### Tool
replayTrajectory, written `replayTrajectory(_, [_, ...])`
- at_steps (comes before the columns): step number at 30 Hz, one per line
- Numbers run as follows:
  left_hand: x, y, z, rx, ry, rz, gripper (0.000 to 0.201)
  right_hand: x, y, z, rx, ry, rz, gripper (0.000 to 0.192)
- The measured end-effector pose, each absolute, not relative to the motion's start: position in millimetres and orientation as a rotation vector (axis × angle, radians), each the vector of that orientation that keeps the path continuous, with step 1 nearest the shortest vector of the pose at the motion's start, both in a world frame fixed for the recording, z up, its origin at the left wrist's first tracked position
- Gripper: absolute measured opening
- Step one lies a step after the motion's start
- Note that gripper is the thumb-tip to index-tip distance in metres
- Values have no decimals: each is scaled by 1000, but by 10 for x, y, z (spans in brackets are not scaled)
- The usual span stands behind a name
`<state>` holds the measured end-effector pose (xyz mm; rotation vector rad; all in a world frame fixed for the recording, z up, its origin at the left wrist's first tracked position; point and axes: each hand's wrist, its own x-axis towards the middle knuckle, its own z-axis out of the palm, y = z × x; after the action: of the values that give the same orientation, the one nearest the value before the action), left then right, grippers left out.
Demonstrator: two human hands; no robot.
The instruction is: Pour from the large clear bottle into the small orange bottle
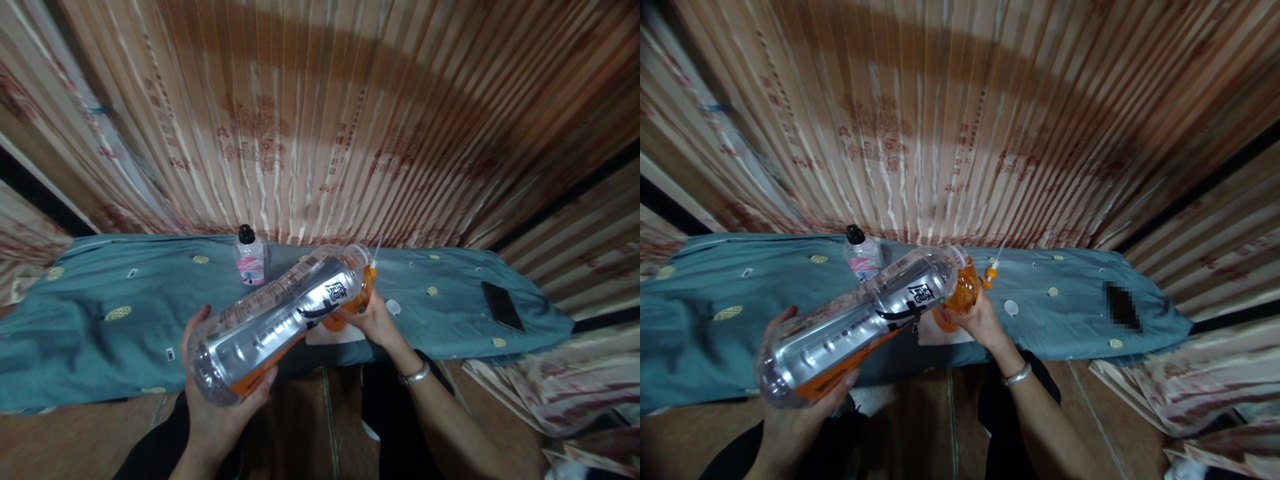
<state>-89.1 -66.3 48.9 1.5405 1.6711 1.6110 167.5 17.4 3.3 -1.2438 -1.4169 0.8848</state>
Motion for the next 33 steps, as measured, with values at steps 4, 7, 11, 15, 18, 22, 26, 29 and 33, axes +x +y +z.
replayTrajectory(4, [-862, -667, 505, 1491, 1655, 1644, 92, 1677, 175, 33, -1221, -1405, 914, 68])
replayTrajectory(7, [-857, -663, 508, 1482, 1656, 1641, 93, 1689, 175, 20, -1220, -1413, 933, 68])
replayTrajectory(11, [-870, -658, 506, 1526, 1653, 1633, 93, 1695, 174, 4, -1235, -1411, 920, 72])
replayTrajectory(15, [-887, -656, 499, 1543, 1653, 1627, 93, 1678, 171, 27, -1220, -1400, 927, 70])
replayTrajectory(18, [-888, -657, 496, 1547, 1658, 1624, 92, 1673, 171, 40, -1221, -1396, 914, 67])
replayTrajectory(22, [-878, -659, 499, 1535, 1648, 1635, 92, 1687, 175, 27, -1237, -1401, 920, 66])
replayTrajectory(26, [-872, -659, 507, 1521, 1657, 1628, 94, 1692, 174, 17, -1246, -1411, 892, 64])
replayTrajectory(29, [-876, -656, 505, 1520, 1656, 1636, 94, 1689, 173, 20, -1251, -1410, 896, 65])
replayTrajectory(33, [-881, -651, 490, 1518, 1655, 1643, 94, 1691, 173, 22, -1257, -1421, 891, 66])
